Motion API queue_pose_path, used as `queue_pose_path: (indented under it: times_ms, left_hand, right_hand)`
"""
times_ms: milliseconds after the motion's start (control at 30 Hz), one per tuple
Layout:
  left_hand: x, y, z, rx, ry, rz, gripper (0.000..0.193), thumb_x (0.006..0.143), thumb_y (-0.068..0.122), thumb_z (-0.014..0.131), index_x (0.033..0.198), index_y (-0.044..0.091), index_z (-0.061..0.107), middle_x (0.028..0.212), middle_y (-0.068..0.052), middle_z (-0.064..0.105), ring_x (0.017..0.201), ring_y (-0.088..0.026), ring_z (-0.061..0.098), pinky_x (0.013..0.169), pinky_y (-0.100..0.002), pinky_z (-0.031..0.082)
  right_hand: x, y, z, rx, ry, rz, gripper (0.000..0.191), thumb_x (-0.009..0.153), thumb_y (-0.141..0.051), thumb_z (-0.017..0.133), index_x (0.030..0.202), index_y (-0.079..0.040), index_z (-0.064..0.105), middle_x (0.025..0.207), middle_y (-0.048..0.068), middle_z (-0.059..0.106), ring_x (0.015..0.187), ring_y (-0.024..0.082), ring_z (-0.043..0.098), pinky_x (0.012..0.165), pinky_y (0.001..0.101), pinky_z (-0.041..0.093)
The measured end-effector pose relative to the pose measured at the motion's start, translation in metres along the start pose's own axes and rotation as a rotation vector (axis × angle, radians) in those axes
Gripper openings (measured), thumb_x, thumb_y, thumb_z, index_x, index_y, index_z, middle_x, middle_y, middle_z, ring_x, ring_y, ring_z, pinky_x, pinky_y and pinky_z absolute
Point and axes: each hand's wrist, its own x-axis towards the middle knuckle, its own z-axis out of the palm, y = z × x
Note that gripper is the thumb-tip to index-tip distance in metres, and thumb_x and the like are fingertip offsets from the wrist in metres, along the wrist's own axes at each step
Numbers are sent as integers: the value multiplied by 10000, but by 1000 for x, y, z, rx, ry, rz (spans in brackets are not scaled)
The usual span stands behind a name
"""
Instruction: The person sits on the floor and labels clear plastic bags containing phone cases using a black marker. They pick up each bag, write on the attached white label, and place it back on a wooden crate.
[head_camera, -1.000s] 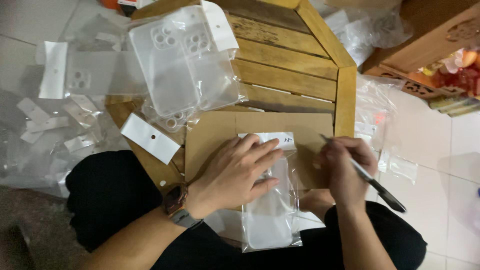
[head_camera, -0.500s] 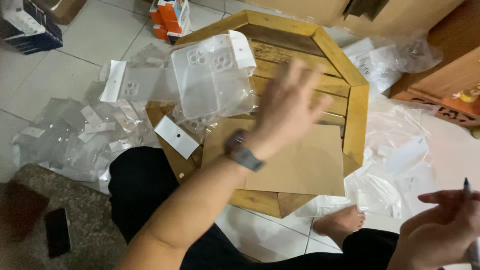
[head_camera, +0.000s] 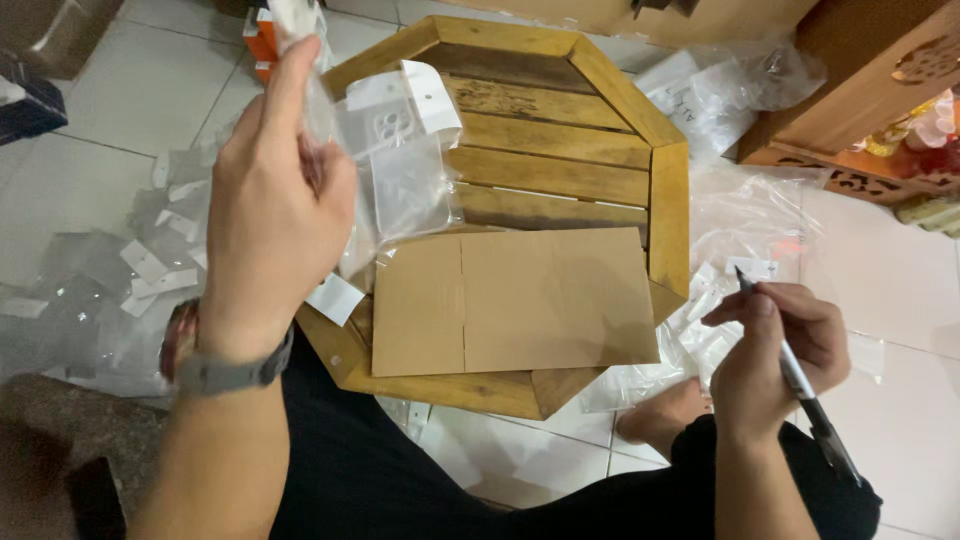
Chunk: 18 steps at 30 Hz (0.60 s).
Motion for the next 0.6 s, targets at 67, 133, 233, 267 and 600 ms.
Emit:
queue_pose_path:
  times_ms: [67, 133, 233, 267, 600]
  left_hand:
    - [-14, 22, 3, -310, -132, -129, 562, 977, -2, 565, 1527, 20, 450, 1147, -160, 693, 792, -155, 743, 559, -272, 571]
    - [-31, 39, 17, -548, -316, -263, 571, 935, 29, 566, 1499, 54, 481, 994, -84, 707, 629, -89, 656, 411, -213, 488]
    - [-53, 52, 45, -331, -795, -384, 579, 985, 205, 615, 1549, 168, 488, 652, -113, 715, 463, -189, 562, 394, -268, 407]
    - [-59, 52, 51, -219, -618, -154, 475, 960, 275, 647, 1417, 180, 561, 719, -76, 709, 574, -188, 594, 508, -310, 451]
    - [-71, 23, 110, -256, -417, 384, 402, 945, 308, 656, 1245, 44, 696, 1400, -130, 618, 1316, -319, 548, 1042, -453, 470]
  right_hand:
    - [1, 4, 8, -14, -41, 24, 89, 1157, 46, 550, 1079, 88, 535, 1038, 191, 653, 800, 206, 688, 690, 342, 631]
    - [2, 7, 16, 0, -83, 68, 66, 1134, 44, 559, 1077, 74, 555, 1024, 183, 659, 781, 203, 690, 686, 328, 622]
    - [1, 10, 28, 55, -174, 184, 39, 1095, 25, 587, 1078, 58, 599, 990, 164, 662, 739, 195, 683, 676, 301, 594]
    - [2, 11, 32, 70, -213, 236, 41, 1078, 20, 598, 1064, 56, 614, 975, 159, 668, 744, 194, 680, 676, 303, 591]
    - [1, 35, 74, -56, -461, 527, 98, 988, -18, 656, 1049, 54, 684, 831, 97, 713, 709, 122, 673, 656, 248, 567]
